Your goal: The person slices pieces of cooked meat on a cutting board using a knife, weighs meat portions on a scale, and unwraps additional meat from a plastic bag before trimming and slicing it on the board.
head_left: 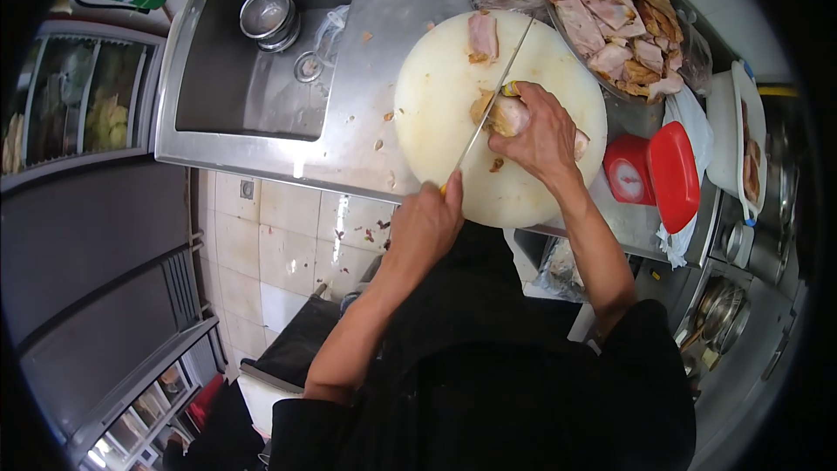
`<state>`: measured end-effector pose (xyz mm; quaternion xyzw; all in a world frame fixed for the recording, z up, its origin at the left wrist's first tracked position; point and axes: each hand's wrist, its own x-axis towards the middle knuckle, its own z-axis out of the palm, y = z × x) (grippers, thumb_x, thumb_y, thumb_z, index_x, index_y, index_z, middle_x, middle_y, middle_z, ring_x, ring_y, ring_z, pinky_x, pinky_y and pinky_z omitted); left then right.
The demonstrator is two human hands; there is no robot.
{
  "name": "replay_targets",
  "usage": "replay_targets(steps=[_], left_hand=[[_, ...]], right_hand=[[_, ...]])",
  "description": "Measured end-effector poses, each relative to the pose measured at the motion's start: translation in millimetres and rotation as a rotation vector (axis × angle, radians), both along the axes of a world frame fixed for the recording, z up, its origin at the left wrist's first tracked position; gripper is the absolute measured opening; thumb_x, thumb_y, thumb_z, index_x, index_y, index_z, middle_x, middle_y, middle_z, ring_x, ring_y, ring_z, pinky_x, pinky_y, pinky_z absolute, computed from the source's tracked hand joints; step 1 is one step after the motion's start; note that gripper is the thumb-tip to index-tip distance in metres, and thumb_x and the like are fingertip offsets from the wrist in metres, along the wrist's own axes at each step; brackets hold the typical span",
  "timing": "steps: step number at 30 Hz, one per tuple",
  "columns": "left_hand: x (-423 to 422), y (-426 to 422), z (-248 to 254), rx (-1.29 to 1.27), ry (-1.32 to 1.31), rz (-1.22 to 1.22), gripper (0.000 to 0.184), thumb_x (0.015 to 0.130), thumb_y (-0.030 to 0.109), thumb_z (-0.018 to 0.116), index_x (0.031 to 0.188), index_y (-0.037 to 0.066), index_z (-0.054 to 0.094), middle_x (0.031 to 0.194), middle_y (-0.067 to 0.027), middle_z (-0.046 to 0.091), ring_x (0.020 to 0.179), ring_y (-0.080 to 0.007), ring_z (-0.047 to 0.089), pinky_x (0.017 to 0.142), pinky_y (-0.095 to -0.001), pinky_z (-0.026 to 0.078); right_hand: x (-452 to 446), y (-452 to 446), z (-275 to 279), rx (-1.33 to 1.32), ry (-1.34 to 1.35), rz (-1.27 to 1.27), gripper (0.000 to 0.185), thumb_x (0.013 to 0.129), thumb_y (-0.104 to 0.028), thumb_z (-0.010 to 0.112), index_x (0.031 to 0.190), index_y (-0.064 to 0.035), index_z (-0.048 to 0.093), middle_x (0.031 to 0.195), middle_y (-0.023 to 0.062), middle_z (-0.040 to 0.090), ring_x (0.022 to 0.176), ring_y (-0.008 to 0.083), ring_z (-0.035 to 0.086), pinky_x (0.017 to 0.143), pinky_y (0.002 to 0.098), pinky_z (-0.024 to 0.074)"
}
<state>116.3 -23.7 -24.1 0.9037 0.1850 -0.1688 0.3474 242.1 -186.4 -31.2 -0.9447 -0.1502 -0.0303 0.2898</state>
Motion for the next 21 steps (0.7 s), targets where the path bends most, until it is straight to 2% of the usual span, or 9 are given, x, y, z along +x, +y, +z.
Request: replay_targets(steps=[2,4,8,13,16,18,20,21], left_hand=[[-33.7,10.0,3.9,0.029,0.066,0.015,0.061,0.103,0.046,0.043,0.080,-0.006,0.063,0.076,-0.0373,0.063,0.078,-0.0553,0.064,0.073,-0.0595,0.052],[-67.3,18.2,17.0,0.087,0.133,0.063,0.062,0.103,0.044,0.044,0.071,-0.007,0.059,0.075,-0.0397,0.059,0.080,-0.0576,0.060,0.072,-0.0627,0.048],[-83.6,23.8,39.6,0.092,0.245,0.042,0.062,0.103,0.045,0.043,0.076,-0.007,0.061,0.077,-0.0387,0.061,0.080,-0.0568,0.061,0.074,-0.0618,0.049],[-55.0,19.2,7.5,0.104,0.142,-0.056,0.063,0.102,0.048,0.043,0.079,-0.006,0.065,0.075,-0.0361,0.064,0.074,-0.0531,0.065,0.071,-0.0569,0.054],[-19.8,8.6,-11.3,0.101,0.121,-0.043,0.057,0.103,0.040,0.047,0.077,-0.007,0.065,0.079,-0.0384,0.062,0.078,-0.0541,0.063,0.064,-0.0575,0.052],[-28.0,11.8,-23.2,0.112,0.074,-0.117,0.058,0.103,0.041,0.047,0.079,-0.008,0.067,0.083,-0.0381,0.063,0.077,-0.0535,0.064,0.067,-0.0578,0.052],[-40.9,18.5,-21.8,0.133,0.146,-0.101,0.060,0.103,0.042,0.045,0.081,-0.009,0.068,0.086,-0.0380,0.064,0.078,-0.0530,0.064,0.071,-0.0580,0.052],[-54.1,24.3,-4.0,0.145,0.238,-0.046,0.061,0.103,0.043,0.045,0.083,-0.009,0.068,0.088,-0.0381,0.064,0.079,-0.0528,0.065,0.073,-0.0581,0.052]], right_hand=[[0.1,-1.0,-1.9,-0.006,-0.014,0.001,0.064,0.058,-0.023,0.078,0.116,-0.0012,0.063,0.109,0.0150,0.067,0.102,0.0355,0.063,0.089,0.0440,0.0501],[1.0,-1.7,-3.4,-0.010,-0.010,0.004,0.065,0.058,-0.023,0.078,0.117,-0.0010,0.062,0.111,0.0156,0.067,0.102,0.0356,0.062,0.090,0.0444,0.0498],[3.7,-2.2,1.6,-0.042,0.090,0.026,0.066,0.058,-0.024,0.077,0.118,-0.0004,0.062,0.113,0.0161,0.067,0.103,0.0356,0.062,0.090,0.0443,0.0496],[4.5,-0.8,2.5,-0.068,0.092,0.030,0.067,0.059,-0.024,0.076,0.120,-0.0001,0.061,0.113,0.0165,0.067,0.104,0.0356,0.062,0.090,0.0446,0.0495],[2.8,-0.5,0.5,-0.072,0.088,0.035,0.069,0.059,-0.026,0.077,0.121,-0.0004,0.061,0.113,0.0167,0.067,0.105,0.0357,0.062,0.090,0.0447,0.0494],[2.9,-0.4,-2.3,-0.070,0.120,-0.006,0.070,0.059,-0.028,0.078,0.121,-0.0006,0.061,0.114,0.0168,0.067,0.106,0.0358,0.062,0.090,0.0447,0.0489],[3.0,0.5,-2.9,-0.064,0.113,-0.031,0.070,0.060,-0.029,0.079,0.121,-0.0008,0.060,0.115,0.0171,0.066,0.106,0.0360,0.061,0.091,0.0447,0.0486],[5.3,1.1,-2.5,-0.060,0.086,-0.035,0.071,0.060,-0.029,0.079,0.122,-0.0008,0.060,0.115,0.0173,0.066,0.106,0.0361,0.061,0.091,0.0447,0.0485]])
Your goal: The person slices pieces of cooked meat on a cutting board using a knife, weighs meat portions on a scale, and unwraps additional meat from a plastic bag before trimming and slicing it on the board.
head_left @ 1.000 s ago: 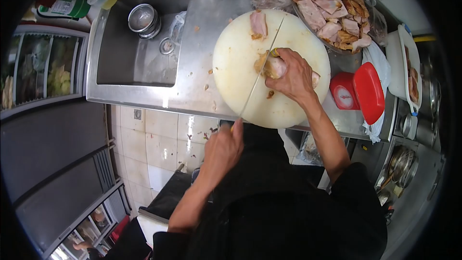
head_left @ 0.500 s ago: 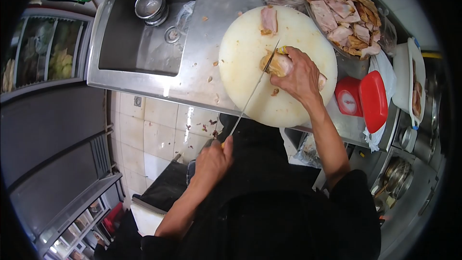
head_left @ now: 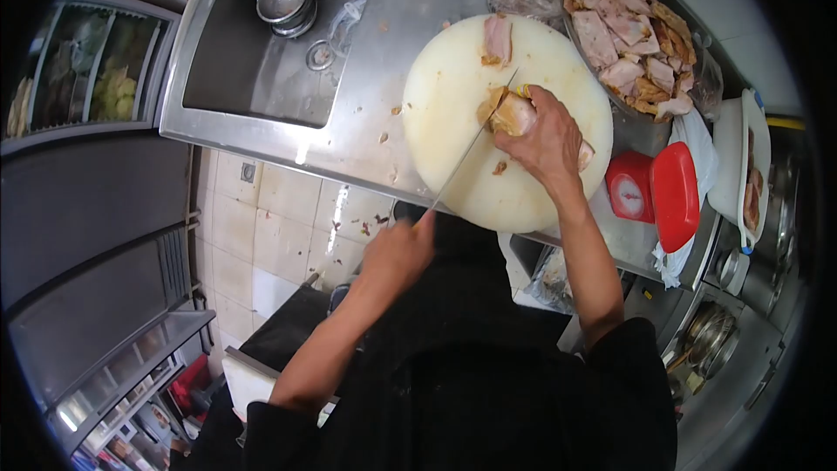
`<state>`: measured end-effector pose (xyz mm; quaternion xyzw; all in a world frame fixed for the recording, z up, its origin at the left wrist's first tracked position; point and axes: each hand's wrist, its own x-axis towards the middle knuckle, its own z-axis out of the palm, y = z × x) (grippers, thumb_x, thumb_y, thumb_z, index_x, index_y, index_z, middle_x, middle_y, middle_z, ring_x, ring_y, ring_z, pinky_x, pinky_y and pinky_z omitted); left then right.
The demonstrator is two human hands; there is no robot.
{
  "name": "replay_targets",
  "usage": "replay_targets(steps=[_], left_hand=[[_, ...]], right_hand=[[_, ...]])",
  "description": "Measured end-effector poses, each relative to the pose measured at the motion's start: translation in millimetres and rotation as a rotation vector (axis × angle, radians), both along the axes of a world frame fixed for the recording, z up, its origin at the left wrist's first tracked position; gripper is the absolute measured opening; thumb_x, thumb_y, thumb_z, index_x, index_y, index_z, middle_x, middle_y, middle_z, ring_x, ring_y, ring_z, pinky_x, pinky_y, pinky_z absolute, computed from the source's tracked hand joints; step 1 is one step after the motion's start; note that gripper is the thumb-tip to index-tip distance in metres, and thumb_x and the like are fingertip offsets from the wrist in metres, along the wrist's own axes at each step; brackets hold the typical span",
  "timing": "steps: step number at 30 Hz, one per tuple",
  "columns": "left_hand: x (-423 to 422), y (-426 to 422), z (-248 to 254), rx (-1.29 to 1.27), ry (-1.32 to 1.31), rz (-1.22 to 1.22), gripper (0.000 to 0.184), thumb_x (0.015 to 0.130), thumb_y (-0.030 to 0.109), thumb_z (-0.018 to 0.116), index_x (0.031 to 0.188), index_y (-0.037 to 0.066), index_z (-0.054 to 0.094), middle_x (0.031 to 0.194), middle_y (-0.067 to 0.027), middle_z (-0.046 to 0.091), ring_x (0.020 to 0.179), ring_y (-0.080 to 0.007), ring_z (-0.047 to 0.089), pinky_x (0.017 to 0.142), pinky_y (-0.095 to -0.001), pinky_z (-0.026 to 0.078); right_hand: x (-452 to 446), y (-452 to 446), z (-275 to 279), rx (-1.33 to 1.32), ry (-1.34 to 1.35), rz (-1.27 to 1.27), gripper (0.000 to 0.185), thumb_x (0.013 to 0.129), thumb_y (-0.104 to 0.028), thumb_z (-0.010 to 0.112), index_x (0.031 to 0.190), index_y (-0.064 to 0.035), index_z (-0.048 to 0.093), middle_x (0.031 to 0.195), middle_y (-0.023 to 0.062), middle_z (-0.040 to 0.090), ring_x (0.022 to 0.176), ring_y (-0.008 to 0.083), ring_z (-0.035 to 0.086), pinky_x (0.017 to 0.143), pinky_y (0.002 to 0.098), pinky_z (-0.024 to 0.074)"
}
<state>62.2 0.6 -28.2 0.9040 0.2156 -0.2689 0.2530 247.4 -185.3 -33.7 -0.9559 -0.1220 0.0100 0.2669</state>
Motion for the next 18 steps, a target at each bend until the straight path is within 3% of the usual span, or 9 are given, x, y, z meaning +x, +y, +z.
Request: replay_targets(steps=[4,10,13,17,18], left_hand=[[-31.7,10.6,49.1,0.045,0.139,0.088,0.065,0.104,0.047,0.041,0.084,-0.009,0.068,0.087,-0.0384,0.064,0.084,-0.0539,0.064,0.081,-0.0581,0.051],[-18.9,19.6,39.1,-0.024,-0.040,0.145,0.065,0.103,0.050,0.040,0.088,-0.008,0.067,0.082,-0.0385,0.064,0.088,-0.0560,0.063,0.084,-0.0577,0.050],[-22.5,28.3,50.6,-0.063,-0.097,0.170,0.065,0.103,0.050,0.040,0.089,-0.008,0.067,0.083,-0.0376,0.064,0.087,-0.0556,0.063,0.082,-0.0581,0.049],[-33.3,39.5,53.0,-0.084,-0.169,0.275,0.066,0.104,0.048,0.039,0.084,-0.008,0.066,0.082,-0.0354,0.064,0.084,-0.0528,0.063,0.078,-0.0565,0.049],[-40.7,42.9,47.6,-0.114,-0.227,0.302,0.066,0.104,0.048,0.039,0.082,-0.009,0.065,0.077,-0.0335,0.063,0.079,-0.0501,0.064,0.075,-0.0549,0.049]], right_hand=[[-2.2,1.7,10.0,0.006,0.020,0.003,0.068,0.061,-0.029,0.079,0.119,-0.0008,0.061,0.114,0.0183,0.066,0.108,0.0363,0.061,0.093,0.0446,0.0479],[20.4,-0.3,40.9,-0.002,0.365,0.060,0.066,0.064,-0.034,0.081,0.117,0.0011,0.061,0.111,0.0214,0.066,0.107,0.0376,0.063,0.092,0.0438,0.0488],[47.0,3.0,26.5,0.009,0.255,-0.007,0.074,0.064,-0.038,0.084,0.120,0.0046,0.061,0.114,0.0219,0.067,0.106,0.0337,0.066,0.091,0.0382,0.0500],[90.9,27.9,-9.3,-0.029,0.263,0.015,0.107,0.053,-0.046,0.088,0.140,-0.0003,0.047,0.139,0.0268,0.051,0.130,0.0366,0.051,0.102,0.0404,0.0447],[101.5,38.6,-12.4,-0.123,0.297,0.101,0.118,0.049,-0.043,0.089,0.147,-0.0020,0.036,0.145,0.0271,0.043,0.134,0.0392,0.044,0.105,0.0411,0.0441]])
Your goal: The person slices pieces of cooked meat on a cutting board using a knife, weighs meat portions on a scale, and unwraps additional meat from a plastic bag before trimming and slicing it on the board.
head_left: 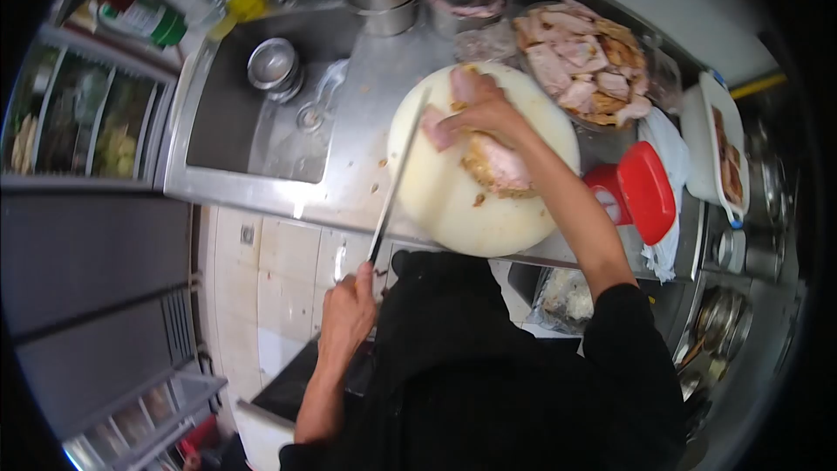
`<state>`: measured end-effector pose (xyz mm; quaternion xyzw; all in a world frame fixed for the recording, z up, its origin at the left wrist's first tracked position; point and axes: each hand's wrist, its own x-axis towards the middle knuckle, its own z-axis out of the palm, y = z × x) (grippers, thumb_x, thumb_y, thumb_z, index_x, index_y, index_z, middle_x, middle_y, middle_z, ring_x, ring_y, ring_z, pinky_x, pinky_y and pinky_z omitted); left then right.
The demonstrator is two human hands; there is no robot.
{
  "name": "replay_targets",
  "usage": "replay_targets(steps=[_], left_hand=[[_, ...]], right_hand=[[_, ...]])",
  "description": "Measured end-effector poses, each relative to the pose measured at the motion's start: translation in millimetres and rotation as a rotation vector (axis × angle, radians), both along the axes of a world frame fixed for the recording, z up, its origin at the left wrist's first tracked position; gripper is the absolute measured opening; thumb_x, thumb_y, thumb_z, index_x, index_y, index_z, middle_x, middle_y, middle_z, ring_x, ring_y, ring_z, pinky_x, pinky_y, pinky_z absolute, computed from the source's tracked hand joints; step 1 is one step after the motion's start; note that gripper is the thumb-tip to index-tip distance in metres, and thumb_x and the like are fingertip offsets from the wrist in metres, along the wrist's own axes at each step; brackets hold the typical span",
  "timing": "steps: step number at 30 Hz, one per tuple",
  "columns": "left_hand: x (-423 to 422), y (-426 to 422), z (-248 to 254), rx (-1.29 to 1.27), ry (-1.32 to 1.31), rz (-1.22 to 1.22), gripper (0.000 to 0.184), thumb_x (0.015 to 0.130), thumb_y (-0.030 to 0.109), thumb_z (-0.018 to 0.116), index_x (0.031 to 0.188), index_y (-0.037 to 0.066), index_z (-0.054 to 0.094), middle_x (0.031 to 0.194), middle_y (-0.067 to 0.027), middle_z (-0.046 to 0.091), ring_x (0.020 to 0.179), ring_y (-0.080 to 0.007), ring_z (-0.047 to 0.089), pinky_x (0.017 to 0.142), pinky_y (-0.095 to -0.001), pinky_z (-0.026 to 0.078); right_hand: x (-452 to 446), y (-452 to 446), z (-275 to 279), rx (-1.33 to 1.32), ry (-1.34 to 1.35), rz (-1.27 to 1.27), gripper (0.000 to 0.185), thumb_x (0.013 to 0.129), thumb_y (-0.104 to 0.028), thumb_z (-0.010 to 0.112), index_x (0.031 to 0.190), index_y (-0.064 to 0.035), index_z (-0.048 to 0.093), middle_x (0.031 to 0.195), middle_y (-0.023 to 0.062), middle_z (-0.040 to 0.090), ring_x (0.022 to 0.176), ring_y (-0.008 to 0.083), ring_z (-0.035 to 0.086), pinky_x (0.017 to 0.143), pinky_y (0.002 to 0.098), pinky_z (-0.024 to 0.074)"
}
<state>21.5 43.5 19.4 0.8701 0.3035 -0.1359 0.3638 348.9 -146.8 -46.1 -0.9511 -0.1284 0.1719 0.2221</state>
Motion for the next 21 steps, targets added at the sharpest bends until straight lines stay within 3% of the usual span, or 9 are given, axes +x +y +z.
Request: replay_targets(steps=[1,3,5,7,14,17,21], left_hand=[[-5.5,3.0,-5.8,-0.029,-0.060,0.021,0.066,0.104,0.047,0.039,0.080,-0.009,0.064,0.073,-0.0315,0.063,0.075,-0.0475,0.065,0.072,-0.0533,0.050],[-16.5,11.0,-14.9,-0.106,-0.041,0.100,0.067,0.105,0.049,0.039,0.074,-0.007,0.060,0.062,-0.0218,0.057,0.063,-0.0350,0.061,0.063,-0.0467,0.048],[-22.0,14.8,-18.7,-0.171,-0.030,0.170,0.069,0.105,0.051,0.038,0.069,-0.005,0.056,0.055,-0.0134,0.050,0.054,-0.0243,0.054,0.055,-0.0406,0.044],[-25.7,14.7,-18.5,-0.222,-0.028,0.241,0.070,0.105,0.053,0.038,0.066,-0.003,0.052,0.052,-0.0062,0.042,0.048,-0.0153,0.045,0.047,-0.0352,0.039],[-32.6,8.3,-31.7,-0.252,-0.012,0.356,0.072,0.104,0.057,0.036,0.062,0.001,0.050,0.048,-0.0025,0.042,0.040,-0.0127,0.042,0.038,-0.0316,0.032],[-32.2,7.9,-37.0,-0.276,-0.011,0.347,0.071,0.104,0.058,0.037,0.062,0.001,0.049,0.048,-0.0027,0.042,0.039,-0.0126,0.042,0.038,-0.0319,0.032],[-25.6,-0.4,-30.9,-0.287,0.007,0.361,0.069,0.103,0.059,0.039,0.063,0.003,0.048,0.050,-0.0010,0.042,0.040,-0.0103,0.040,0.037,-0.0297,0.029]], right_hand=[[8.2,12.1,-2.3,-0.085,0.037,0.089,0.131,0.046,-0.040,0.089,0.154,-0.0037,0.025,0.151,0.0274,0.034,0.139,0.0419,0.037,0.108,0.0418,0.0436],[-7.8,31.2,-15.6,-0.169,-0.109,-0.013,0.128,0.044,-0.033,0.089,0.153,-0.0073,0.027,0.147,0.0280,0.036,0.139,0.0424,0.034,0.110,0.0456,0.0411],[-6.3,39.8,-12.8,-0.015,0.059,0.148,0.116,0.048,-0.023,0.088,0.148,-0.0111,0.032,0.145,0.0272,0.034,0.133,0.0455,0.037,0.109,0.0486,0.0405],[-18.2,54.0,-13.1,0.051,0.072,0.126,0.096,0.054,-0.012,0.083,0.140,-0.0111,0.040,0.139,0.0244,0.036,0.124,0.0484,0.042,0.104,0.0506,0.0445],[-6.3,62.6,-27.0,0.061,-0.056,0.194,0.062,0.072,-0.001,0.069,0.130,-0.0093,0.050,0.138,0.0242,0.037,0.113,0.0473,0.053,0.096,0.0498,0.0499],[1.4,59.4,-44.8,0.115,-0.077,0.210,0.054,0.074,0.000,0.067,0.125,-0.0078,0.054,0.133,0.0260,0.043,0.111,0.0449,0.057,0.096,0.0480,0.0504],[12.1,46.2,-43.3,0.227,-0.091,0.181,0.048,0.069,0.006,0.065,0.114,-0.0090,0.058,0.120,0.0209,0.051,0.113,0.0403,0.055,0.095,0.0465,0.0492]])
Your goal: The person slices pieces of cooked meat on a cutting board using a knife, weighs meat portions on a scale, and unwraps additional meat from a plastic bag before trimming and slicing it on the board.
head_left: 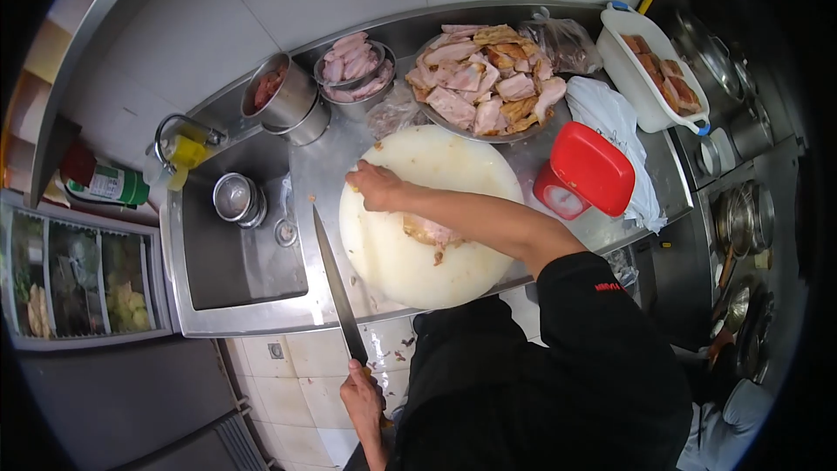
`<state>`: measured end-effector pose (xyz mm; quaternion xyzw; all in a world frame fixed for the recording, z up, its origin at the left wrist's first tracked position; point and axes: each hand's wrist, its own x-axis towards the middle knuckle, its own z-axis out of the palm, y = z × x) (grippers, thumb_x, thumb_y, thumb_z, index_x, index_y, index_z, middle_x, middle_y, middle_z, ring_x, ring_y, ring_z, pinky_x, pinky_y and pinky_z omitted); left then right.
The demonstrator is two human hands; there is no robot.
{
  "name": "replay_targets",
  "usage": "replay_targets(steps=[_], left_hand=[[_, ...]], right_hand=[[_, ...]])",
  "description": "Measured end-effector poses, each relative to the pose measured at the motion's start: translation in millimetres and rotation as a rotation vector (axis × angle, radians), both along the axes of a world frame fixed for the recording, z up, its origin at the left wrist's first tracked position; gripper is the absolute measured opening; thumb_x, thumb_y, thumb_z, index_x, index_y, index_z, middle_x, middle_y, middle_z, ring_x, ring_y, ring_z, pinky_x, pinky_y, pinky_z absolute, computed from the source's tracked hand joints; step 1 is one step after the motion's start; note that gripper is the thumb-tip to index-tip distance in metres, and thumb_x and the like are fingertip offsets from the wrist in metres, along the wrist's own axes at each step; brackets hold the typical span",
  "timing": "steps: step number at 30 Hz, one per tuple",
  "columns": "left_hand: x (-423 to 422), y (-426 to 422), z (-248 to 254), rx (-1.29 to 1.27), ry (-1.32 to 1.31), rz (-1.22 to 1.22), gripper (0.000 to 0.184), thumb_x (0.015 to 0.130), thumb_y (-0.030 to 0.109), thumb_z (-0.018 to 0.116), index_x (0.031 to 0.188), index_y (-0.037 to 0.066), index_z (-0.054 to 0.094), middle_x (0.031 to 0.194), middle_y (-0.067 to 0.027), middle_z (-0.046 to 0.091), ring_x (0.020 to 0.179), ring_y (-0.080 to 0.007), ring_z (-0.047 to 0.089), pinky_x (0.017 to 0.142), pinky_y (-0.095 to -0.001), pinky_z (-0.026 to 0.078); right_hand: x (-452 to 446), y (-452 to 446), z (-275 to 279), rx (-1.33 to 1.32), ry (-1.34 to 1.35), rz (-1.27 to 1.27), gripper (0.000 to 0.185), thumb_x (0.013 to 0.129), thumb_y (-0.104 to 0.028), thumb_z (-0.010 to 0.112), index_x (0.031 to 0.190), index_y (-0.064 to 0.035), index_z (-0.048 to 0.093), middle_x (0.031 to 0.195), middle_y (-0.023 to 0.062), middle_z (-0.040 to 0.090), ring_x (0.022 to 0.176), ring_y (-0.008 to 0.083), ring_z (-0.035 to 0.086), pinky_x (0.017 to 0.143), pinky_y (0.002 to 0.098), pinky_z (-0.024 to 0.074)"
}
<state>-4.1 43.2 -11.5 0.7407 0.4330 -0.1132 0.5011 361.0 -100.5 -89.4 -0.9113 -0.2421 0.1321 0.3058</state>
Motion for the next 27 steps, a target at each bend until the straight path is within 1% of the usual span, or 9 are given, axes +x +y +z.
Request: replay_targets(steps=[2,4,6,8,11,14,17,23,27], left_hand=[[4.1,-1.7,2.1,-0.022,-0.028,0.008,0.068,0.103,0.059,0.040,0.064,0.003,0.048,0.051,0.0000,0.041,0.041,-0.0094,0.039,0.037,-0.0286,0.028],[4.7,-3.5,4.7,-0.045,-0.045,0.026,0.067,0.103,0.058,0.042,0.064,0.004,0.048,0.051,0.0010,0.041,0.042,-0.0085,0.037,0.038,-0.0276,0.027],[4.9,-3.1,1.1,-0.022,-0.059,0.026,0.066,0.103,0.058,0.043,0.065,0.004,0.049,0.052,0.0015,0.041,0.043,-0.0078,0.037,0.038,-0.0271,0.026],[8.3,-4.9,0.2,-0.024,-0.058,0.030,0.065,0.103,0.057,0.043,0.065,0.004,0.049,0.053,0.0020,0.040,0.043,-0.0072,0.037,0.039,-0.0268,0.026],[15.6,-9.7,1.6,-0.039,-0.039,0.042,0.065,0.102,0.057,0.044,0.066,0.004,0.049,0.053,0.0026,0.040,0.044,-0.0065,0.036,0.039,-0.0265,0.026],[20.2,-15.9,-0.6,-0.038,-0.046,0.070,0.064,0.102,0.057,0.044,0.066,0.005,0.048,0.054,0.0029,0.040,0.044,-0.0063,0.036,0.040,-0.0262,0.025],[22.0,-21.1,1.9,-0.057,-0.036,0.058,0.064,0.102,0.057,0.045,0.066,0.005,0.048,0.054,0.0029,0.040,0.044,-0.0062,0.035,0.040,-0.0261,0.025],[29.4,-28.3,0.4,-0.043,-0.075,0.030,0.063,0.102,0.057,0.046,0.066,0.005,0.048,0.054,0.0026,0.039,0.044,-0.0059,0.035,0.040,-0.0261,0.024],[29.9,-30.3,0.1,-0.051,-0.080,0.036,0.064,0.102,0.057,0.046,0.066,0.004,0.049,0.054,0.0025,0.039,0.044,-0.0060,0.035,0.040,-0.0268,0.025]], right_hand=[[10.2,-24.9,22.1,0.138,-0.054,-0.029,0.045,0.068,0.007,0.063,0.110,-0.0075,0.060,0.117,0.0192,0.054,0.113,0.0398,0.055,0.095,0.0455,0.0491],[30.0,-59.3,26.3,0.232,-0.278,-0.095,0.044,0.067,0.009,0.060,0.108,-0.0060,0.061,0.114,0.0176,0.057,0.114,0.0399,0.054,0.094,0.0445,0.0486],[49.0,-105.4,42.7,0.212,-0.446,-0.154,0.044,0.071,0.006,0.064,0.113,-0.0081,0.062,0.119,0.0194,0.055,0.114,0.0393,0.056,0.093,0.0463,0.0496],[55.3,-138.4,55.4,0.011,-0.536,-0.269,0.038,0.079,0.001,0.063,0.116,-0.0084,0.062,0.129,0.0191,0.052,0.124,0.0358,0.051,0.101,0.0496,0.0436],[55.2,-178.0,21.1,-0.332,-0.707,-0.187,0.036,0.086,-0.012,0.062,0.121,-0.0088,0.060,0.141,0.0166,0.047,0.133,0.0320,0.043,0.109,0.0550,0.0331],[42.1,-192.4,-13.4,-0.259,-0.893,-0.015,0.040,0.088,-0.022,0.062,0.126,-0.0096,0.059,0.147,0.0131,0.044,0.138,0.0288,0.036,0.112,0.0580,0.0261],[39.6,-194.0,-11.1,-0.211,-0.921,-0.037,0.045,0.087,-0.023,0.063,0.129,-0.0090,0.057,0.145,0.0118,0.046,0.136,0.0289,0.039,0.110,0.0562,0.0290],[48.4,-203.0,8.0,-0.049,-0.548,-0.287,0.047,0.083,-0.017,0.068,0.127,-0.0031,0.058,0.139,0.0151,0.051,0.132,0.0314,0.042,0.110,0.0514,0.0307],[41.6,-210.0,19.6,-0.086,-0.551,-0.176,0.047,0.076,-0.013,0.073,0.122,-0.0065,0.063,0.135,0.0132,0.054,0.129,0.0300,0.045,0.105,0.0471,0.0362]])
